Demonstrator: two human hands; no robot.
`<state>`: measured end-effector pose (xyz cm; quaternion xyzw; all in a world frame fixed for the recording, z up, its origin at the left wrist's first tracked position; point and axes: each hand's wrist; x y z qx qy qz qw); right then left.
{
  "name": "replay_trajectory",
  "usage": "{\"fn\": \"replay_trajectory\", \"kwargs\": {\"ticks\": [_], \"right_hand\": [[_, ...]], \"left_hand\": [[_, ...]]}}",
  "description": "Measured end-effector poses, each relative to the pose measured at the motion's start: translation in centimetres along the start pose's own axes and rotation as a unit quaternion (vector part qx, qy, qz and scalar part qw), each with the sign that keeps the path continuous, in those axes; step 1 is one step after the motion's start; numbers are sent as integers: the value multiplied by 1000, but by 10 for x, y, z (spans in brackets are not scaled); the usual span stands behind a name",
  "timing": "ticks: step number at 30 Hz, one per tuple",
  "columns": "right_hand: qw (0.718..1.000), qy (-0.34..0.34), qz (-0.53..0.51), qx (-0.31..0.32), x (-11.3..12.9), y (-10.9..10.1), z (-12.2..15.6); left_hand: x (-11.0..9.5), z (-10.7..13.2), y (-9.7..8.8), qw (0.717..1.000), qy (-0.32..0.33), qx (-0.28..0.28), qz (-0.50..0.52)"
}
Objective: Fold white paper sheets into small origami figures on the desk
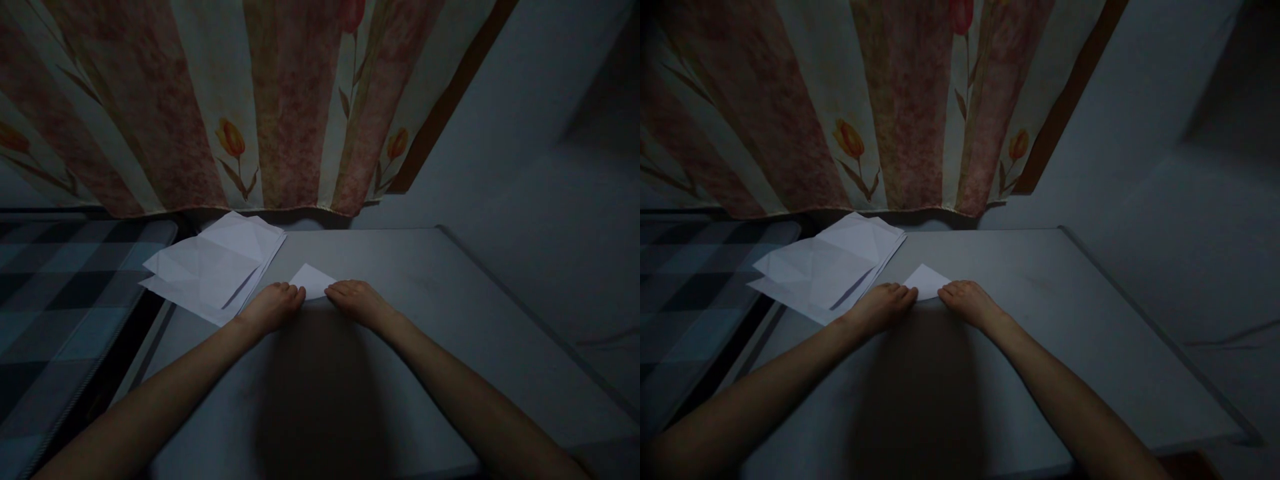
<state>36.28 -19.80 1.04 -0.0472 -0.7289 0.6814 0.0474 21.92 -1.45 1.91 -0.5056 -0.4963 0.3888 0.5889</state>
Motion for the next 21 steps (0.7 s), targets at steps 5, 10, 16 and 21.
{"fn": "replay_trajectory", "kwargs": {"ticks": [5,10,16,21], "right_hand": [[999,-31,20,-33,-5,-2,-2],[957,23,-23,-289,2,-3,-3],[806,226,-209,-506,29,-8,-13],[755,219,-519,-335,47,-1,-33]], "left_hand": [[-4,-8,-5,1000,-13,-19,7],[-5,-16,-7,996,-74,-37,30],[-7,-17,-9,910,-281,-207,225],[-18,-21,-6,764,-262,-285,516]]}}
Point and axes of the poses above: each hand's wrist, its own z-axis away from the middle knuckle, its own y-axis out of the palm, x = y × z, and after that the axes turned 2 degrees about -z, right-handed
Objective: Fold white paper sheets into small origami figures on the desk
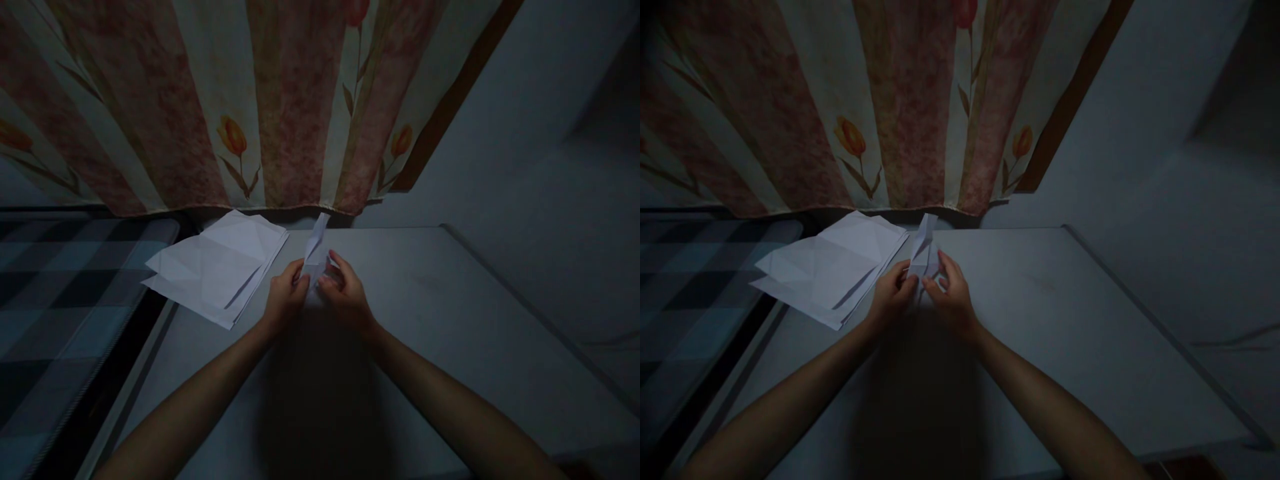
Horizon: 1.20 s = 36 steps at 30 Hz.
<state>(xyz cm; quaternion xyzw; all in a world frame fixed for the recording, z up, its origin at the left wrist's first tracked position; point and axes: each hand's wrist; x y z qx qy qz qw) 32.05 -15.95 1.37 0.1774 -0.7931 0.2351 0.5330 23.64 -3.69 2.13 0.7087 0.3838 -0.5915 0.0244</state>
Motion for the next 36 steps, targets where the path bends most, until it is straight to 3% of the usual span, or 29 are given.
{"fn": "replay_trajectory", "kwargs": {"ticks": [3,5,18,24,31,36], "right_hand": [[998,34,-54,23,-1,10,0],[997,40,-66,24,0,13,1],[988,69,-141,-2,-1,15,-2],[998,46,-38,2,-5,13,-2],[984,-21,161,-78,1,14,0],[975,-54,183,-117,7,7,-1]], "left_hand": [[3,2,6,986,-26,32,159],[6,3,8,981,-36,32,187],[10,5,6,995,5,12,95],[13,9,8,999,27,-22,0],[4,7,8,987,16,-104,-121],[0,4,0,982,-5,-143,-120]]}}
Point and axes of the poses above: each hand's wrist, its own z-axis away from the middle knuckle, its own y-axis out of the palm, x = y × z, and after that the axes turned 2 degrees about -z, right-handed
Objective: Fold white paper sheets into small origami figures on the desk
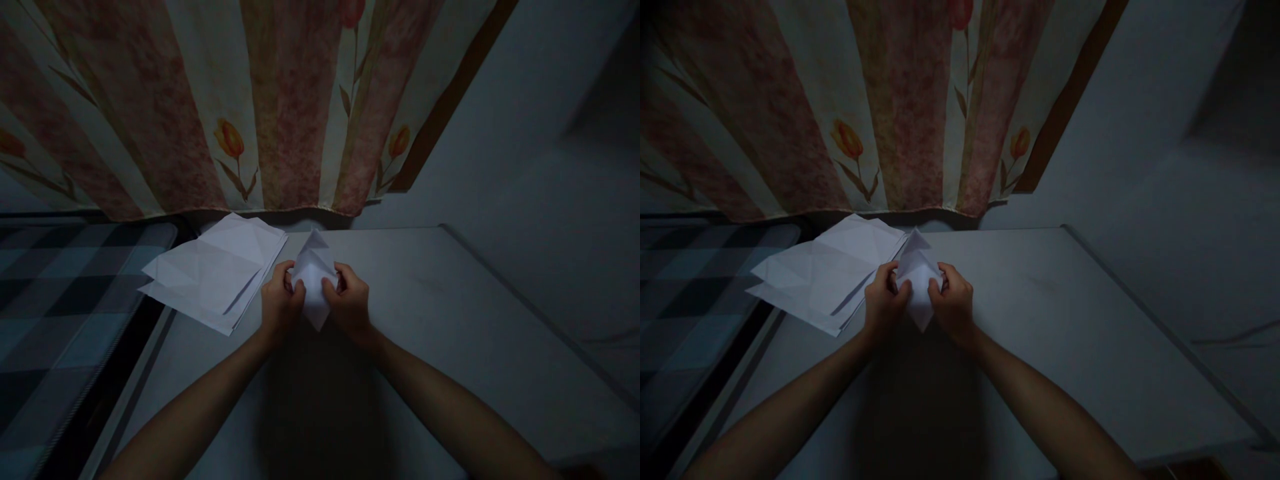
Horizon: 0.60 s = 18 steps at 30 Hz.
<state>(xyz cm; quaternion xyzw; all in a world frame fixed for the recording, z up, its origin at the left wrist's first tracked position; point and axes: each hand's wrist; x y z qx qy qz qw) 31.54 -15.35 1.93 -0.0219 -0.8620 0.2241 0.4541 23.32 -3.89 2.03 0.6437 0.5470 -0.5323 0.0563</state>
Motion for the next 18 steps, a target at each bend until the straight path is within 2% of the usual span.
{"fn": "replay_trajectory", "kwargs": {"ticks": [4,8,12,15,18], "right_hand": [[999,31,-33,-3,-8,-10,-9],[995,49,-68,60,-25,-21,-18],[989,-9,-52,139,-46,-32,-25],[976,-70,-6,206,-60,-37,-28],[963,-121,61,233,-71,-40,-27]], "left_hand": [[4,-8,-6,1000,-11,-16,25],[14,-13,-9,1000,-7,27,8],[25,-12,-8,989,78,80,-92],[34,-9,-4,966,150,135,-164],[42,-9,0,940,206,193,-193]]}}
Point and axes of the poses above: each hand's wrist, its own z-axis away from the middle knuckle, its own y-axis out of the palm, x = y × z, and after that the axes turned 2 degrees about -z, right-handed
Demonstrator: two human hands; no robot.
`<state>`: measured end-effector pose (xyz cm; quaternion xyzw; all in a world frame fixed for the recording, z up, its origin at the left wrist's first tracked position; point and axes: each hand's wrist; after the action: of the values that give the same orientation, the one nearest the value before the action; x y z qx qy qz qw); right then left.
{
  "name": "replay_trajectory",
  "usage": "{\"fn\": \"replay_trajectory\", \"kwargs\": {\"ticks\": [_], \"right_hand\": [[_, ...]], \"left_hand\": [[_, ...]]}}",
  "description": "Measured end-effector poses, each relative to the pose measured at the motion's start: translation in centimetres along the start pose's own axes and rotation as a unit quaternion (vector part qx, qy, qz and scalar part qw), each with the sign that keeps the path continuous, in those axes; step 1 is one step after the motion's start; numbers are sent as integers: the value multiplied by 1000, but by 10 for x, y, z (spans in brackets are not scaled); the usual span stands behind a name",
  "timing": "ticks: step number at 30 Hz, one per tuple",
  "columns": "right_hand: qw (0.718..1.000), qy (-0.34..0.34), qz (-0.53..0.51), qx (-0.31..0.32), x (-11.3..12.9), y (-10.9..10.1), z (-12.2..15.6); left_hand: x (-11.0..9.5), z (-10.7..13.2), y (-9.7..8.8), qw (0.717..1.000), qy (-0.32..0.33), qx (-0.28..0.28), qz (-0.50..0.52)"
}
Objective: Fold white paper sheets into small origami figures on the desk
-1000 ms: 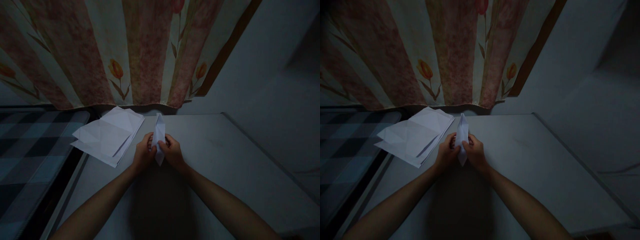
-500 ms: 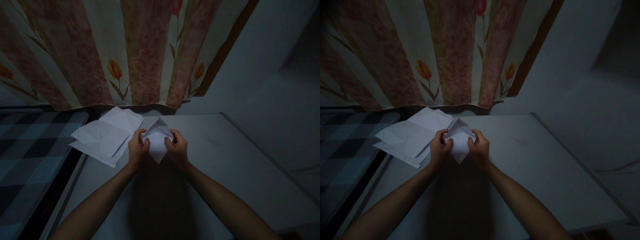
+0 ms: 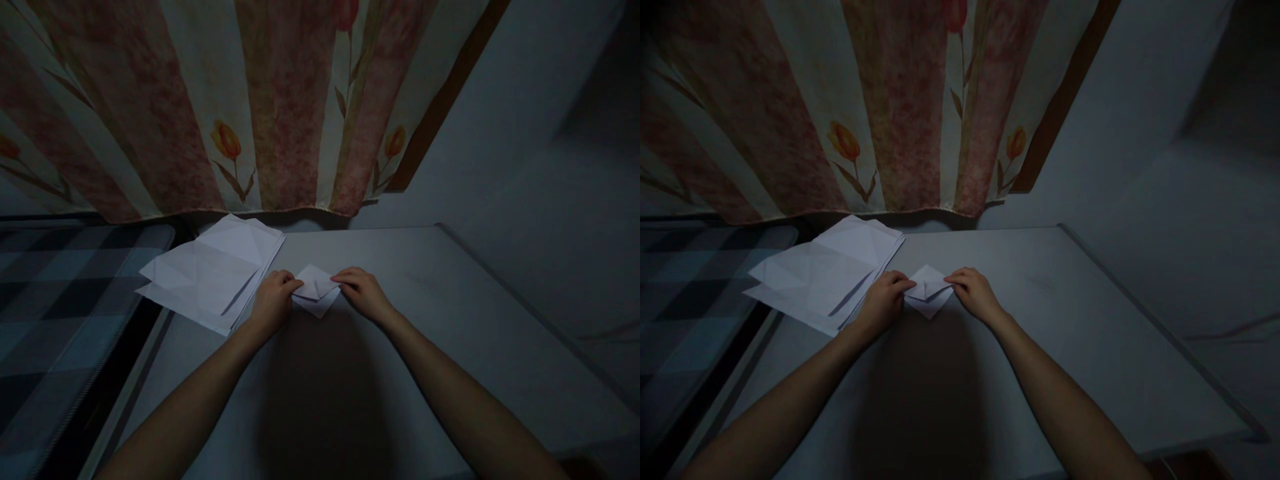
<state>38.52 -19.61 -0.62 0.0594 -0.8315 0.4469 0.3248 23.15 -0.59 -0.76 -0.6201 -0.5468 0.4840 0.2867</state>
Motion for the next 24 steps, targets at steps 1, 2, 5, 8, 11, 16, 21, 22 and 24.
{"fn": "replay_trajectory", "kwargs": {"ticks": [1,2,5,8,11,16,21,22,24], "right_hand": [[999,-15,26,12,-3,0,1],[998,-31,51,25,-5,0,2],[990,-68,110,55,-5,-2,3],[977,-94,166,99,2,-6,3],[960,-110,210,147,13,-9,5],[961,-130,180,164,24,-6,15],[961,-154,140,182,32,-1,27],[959,-156,144,186,34,0,29],[957,-159,152,188,35,1,32]], "left_hand": [[2,0,1,1000,20,18,-3],[4,0,2,999,38,34,-6],[7,2,-3,993,82,76,-24],[3,3,-12,987,115,102,-46],[-5,5,-20,983,135,113,-49],[-15,9,-22,983,128,124,-50],[-14,11,-26,978,145,135,-65],[-14,11,-26,978,150,136,-54],[-12,10,-26,979,150,137,-24]]}}
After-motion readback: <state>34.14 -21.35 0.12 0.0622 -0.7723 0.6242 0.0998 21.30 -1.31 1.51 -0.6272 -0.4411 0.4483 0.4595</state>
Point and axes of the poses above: each hand's wrist, its own z-axis away from the middle knuckle, its own y-axis out of the palm, x = y × z, and after that the axes turned 2 degrees about -z, right-handed
